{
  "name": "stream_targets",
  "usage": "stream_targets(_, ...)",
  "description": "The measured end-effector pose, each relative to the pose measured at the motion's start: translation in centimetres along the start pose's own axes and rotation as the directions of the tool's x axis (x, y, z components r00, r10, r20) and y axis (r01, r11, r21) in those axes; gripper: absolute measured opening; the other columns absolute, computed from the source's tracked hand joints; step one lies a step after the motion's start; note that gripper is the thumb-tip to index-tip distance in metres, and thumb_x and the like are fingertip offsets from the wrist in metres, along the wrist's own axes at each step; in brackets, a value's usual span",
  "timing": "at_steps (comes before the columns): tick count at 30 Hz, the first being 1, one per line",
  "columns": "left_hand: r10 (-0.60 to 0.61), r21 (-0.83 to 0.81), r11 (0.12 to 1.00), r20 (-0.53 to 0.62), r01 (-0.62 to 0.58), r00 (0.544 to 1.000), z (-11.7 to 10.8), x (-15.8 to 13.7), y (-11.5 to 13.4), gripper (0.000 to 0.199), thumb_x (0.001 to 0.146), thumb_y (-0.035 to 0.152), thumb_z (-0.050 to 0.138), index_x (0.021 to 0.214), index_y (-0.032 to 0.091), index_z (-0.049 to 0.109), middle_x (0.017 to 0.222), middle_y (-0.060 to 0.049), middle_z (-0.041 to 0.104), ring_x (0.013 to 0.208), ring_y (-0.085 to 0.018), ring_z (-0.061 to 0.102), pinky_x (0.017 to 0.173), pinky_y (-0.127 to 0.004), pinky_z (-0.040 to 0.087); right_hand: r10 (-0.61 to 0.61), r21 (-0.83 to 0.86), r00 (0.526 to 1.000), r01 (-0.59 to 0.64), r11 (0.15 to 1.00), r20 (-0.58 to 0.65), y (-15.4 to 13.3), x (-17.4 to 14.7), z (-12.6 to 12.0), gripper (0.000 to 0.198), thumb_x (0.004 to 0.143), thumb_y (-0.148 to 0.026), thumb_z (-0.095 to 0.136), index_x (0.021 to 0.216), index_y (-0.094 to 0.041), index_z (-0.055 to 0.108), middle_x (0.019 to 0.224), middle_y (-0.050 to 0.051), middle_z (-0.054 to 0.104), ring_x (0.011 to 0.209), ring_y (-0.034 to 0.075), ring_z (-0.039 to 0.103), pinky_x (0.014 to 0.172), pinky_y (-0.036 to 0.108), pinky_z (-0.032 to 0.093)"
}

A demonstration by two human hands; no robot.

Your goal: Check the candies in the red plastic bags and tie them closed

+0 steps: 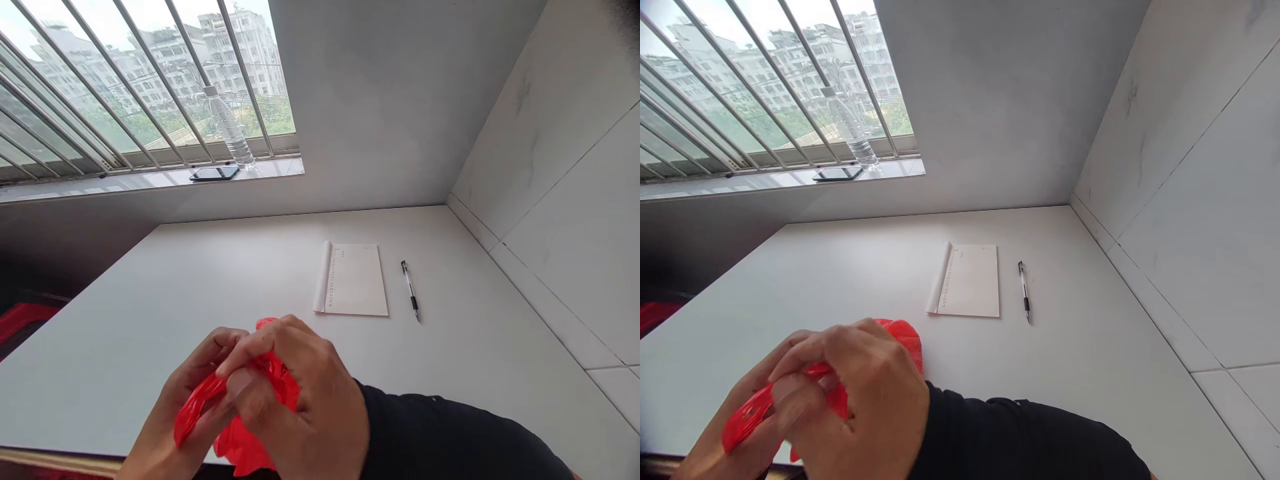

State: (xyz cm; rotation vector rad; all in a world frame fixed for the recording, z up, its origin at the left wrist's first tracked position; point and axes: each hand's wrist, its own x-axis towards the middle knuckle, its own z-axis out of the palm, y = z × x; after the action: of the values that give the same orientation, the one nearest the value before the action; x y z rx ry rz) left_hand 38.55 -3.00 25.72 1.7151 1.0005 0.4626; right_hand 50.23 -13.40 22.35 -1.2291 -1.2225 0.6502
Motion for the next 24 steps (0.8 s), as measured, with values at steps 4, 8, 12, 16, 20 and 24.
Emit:
stream_targets(4, 0.13, 0.096, 0.985, 0.145, -0.145, 0.981, -0.3, -0.5, 0.5, 0.025, 0.08, 0.039, 0.073, 0.102, 0.029, 0.063, 0.087, -0.001, 0.069, 0.073, -0.021, 0.068, 0.06, -0.027, 0.059, 0.098, 0.082, 0.995, -0.098, 0.992, -0.002, 1.6, 3.8, -3.2, 0.028, 0.102, -0.03, 0.045, 0.128, -0.024, 0.054, 0.109, 0.004, 0.067, 0.098, 0.018, 0.064, 0.088, 0.035, 0.051)
stream_targets(8, 0.233, 0.186, 0.956, -0.004, -0.229, 0.972, -0.6, -0.2, -0.1, 0.016, 0.083, 0.036, 0.071, 0.096, 0.029, 0.064, 0.09, 0.0, 0.07, 0.074, -0.018, 0.07, 0.06, -0.023, 0.058, 0.24, 0.066, 0.958, -0.253, 0.965, 0.158, 3.1, 4.8, -3.8, 0.03, 0.105, -0.037, 0.039, 0.115, -0.02, 0.062, 0.064, -0.004, 0.052, 0.059, 0.011, 0.051, 0.059, 0.026, 0.041)
stream_targets(12, 0.441, 0.405, 0.84, -0.127, -0.36, 0.888, -0.4, 0.4, -2.0, 0.013, 0.088, 0.025, 0.065, 0.1, 0.028, 0.066, 0.095, 0.001, 0.072, 0.085, -0.016, 0.07, 0.071, -0.021, 0.057, 0.259, 0.038, 0.932, -0.277, 0.96, 0.254, 3.6, 4.8, -3.8, 0.026, 0.101, -0.025, 0.042, 0.106, -0.021, 0.067, 0.057, -0.007, 0.042, 0.053, 0.009, 0.04, 0.052, 0.024, 0.033)
stream_targets(16, 0.669, 0.616, 0.627, -0.115, -0.476, 0.734, 0.4, 0.7, -3.2, 0.021, 0.091, 0.012, 0.061, 0.105, 0.027, 0.065, 0.101, 0.001, 0.068, 0.091, -0.012, 0.066, 0.079, -0.022, 0.052, 0.284, 0.092, 0.845, -0.361, 0.928, 0.452, 4.3, 4.8, -3.9, 0.029, 0.098, -0.024, 0.046, 0.124, -0.023, 0.061, 0.06, -0.007, 0.049, 0.052, 0.009, 0.041, 0.05, 0.022, 0.035)
stream_targets(20, 0.67, 0.612, 0.622, -0.093, -0.488, 0.737, 0.5, 0.9, -3.5, 0.028, 0.091, 0.01, 0.06, 0.113, 0.026, 0.063, 0.104, 0.0, 0.066, 0.092, -0.012, 0.065, 0.078, -0.023, 0.051, 0.276, 0.051, 0.845, -0.335, 0.941, 0.459, 4.7, 4.9, -3.9, 0.022, 0.097, -0.029, 0.051, 0.113, -0.021, 0.063, 0.069, -0.003, 0.06, 0.059, 0.011, 0.05, 0.055, 0.025, 0.041)
stream_targets(24, 0.629, 0.568, 0.657, -0.051, -0.496, 0.775, 0.4, 0.9, -3.4, 0.028, 0.093, 0.013, 0.06, 0.117, 0.027, 0.064, 0.105, 0.001, 0.067, 0.093, -0.011, 0.065, 0.079, -0.023, 0.051, 0.213, 0.009, 0.94, -0.224, 0.975, 0.266, 4.3, 4.9, -3.9, 0.011, 0.095, -0.026, 0.054, 0.099, -0.021, 0.063, 0.094, 0.001, 0.069, 0.087, 0.015, 0.061, 0.08, 0.032, 0.048)
